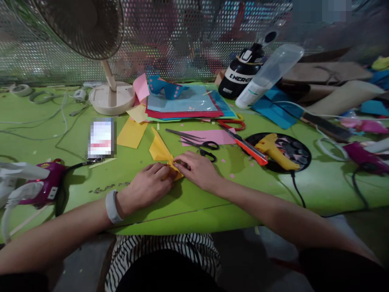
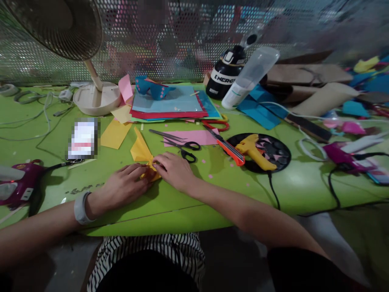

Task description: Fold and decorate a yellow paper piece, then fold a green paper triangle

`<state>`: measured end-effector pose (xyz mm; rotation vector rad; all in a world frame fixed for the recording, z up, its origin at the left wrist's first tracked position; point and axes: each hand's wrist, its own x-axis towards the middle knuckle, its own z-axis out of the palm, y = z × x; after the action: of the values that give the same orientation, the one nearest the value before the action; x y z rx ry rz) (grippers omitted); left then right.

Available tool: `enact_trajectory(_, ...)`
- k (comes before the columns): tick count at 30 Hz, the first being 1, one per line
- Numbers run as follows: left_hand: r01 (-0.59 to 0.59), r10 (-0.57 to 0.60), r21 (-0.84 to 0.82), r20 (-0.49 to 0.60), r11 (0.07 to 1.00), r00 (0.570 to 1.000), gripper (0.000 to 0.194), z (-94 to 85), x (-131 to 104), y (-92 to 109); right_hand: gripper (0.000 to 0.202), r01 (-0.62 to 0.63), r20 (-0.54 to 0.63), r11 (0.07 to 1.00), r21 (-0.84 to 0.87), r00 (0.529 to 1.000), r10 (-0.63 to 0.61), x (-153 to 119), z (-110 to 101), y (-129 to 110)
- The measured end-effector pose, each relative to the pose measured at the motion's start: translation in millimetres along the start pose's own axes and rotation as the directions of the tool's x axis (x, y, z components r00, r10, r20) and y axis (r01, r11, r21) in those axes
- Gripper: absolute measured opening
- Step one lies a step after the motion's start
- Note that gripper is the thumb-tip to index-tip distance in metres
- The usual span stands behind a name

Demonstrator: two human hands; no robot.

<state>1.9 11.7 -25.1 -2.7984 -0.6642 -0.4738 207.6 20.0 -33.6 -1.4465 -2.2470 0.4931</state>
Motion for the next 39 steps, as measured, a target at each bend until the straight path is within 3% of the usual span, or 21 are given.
enact_trajectory(6, -0.003, 0.003, -0.016, 0.027, 1.0, 1.0, 0.016, -1.5, -2, 0, 0.03, 0.174, -0.053, 0.982, -0.074, 0.983, -0.178, -4, 0, 11)
enact_trajectory(16, -0.011, 0.011, 0.01, 0.027, 1.0, 1.0, 0.021, -1.7, -1, 0, 0.049, 0.319, 0.167, 0.948, 0.006, 0.934, -0.315, -5, -26, 20)
enact_trajectory(39, -0.014, 0.016, -0.03, 0.058, 0.999, 0.998, 0.023, -2.5, -1, -1, 0.056, 0.236, 0.207, 0.967, 0.096, 0.946, -0.251, -2, -26, 25)
